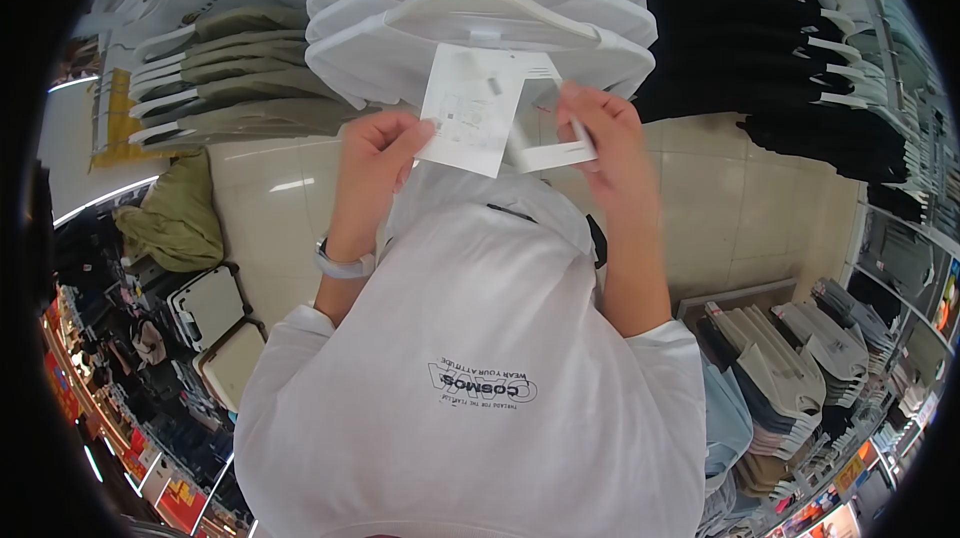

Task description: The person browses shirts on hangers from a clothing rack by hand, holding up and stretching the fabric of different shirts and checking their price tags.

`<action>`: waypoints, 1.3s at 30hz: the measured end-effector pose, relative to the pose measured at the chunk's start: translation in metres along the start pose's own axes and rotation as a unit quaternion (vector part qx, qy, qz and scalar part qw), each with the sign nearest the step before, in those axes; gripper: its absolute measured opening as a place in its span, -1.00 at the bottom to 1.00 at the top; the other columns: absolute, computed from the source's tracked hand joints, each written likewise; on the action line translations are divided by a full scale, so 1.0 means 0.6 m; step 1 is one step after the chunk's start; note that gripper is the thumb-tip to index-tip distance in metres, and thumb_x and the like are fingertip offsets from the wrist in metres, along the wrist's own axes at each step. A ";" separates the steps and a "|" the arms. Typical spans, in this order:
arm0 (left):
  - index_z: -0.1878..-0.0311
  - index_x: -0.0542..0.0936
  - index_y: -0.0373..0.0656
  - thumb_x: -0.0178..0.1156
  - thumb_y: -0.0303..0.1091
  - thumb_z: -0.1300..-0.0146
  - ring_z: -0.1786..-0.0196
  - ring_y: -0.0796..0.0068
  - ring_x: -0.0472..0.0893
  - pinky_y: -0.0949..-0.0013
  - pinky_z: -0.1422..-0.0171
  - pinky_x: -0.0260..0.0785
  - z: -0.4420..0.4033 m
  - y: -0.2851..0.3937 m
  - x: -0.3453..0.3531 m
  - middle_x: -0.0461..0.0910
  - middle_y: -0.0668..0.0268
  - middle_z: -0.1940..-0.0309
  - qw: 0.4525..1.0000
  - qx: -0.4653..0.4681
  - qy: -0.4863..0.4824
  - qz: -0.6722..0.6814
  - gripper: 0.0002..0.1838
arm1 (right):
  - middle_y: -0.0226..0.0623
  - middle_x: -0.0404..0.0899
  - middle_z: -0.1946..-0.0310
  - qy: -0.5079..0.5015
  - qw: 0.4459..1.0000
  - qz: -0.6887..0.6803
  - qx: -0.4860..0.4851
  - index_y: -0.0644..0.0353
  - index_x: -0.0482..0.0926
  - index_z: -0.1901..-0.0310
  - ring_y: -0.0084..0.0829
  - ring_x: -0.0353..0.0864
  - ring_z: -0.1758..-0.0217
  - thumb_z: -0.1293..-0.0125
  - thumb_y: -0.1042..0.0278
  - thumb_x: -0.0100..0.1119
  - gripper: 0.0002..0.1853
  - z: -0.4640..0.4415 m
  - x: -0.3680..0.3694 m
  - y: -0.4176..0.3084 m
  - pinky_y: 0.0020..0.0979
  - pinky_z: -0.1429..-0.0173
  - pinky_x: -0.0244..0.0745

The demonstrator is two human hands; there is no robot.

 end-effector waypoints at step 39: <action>0.47 0.46 -0.24 0.27 -0.39 -0.22 0.63 0.70 0.34 0.52 0.56 0.11 0.029 0.035 0.055 0.40 0.43 0.70 0.969 0.181 -0.133 -0.104 -0.77 | -0.26 0.66 0.26 -0.183 0.978 -0.047 0.085 0.33 0.59 0.00 -0.46 0.66 0.26 -0.42 0.27 0.04 -0.69 0.050 0.110 0.066 -0.49 0.20 0.54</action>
Point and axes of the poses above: each hand's wrist, its own z-axis away from the middle knuckle, its own x-axis out of the palm, y = z × x, the point moved 6 cm from there along -z, towards the middle knuckle
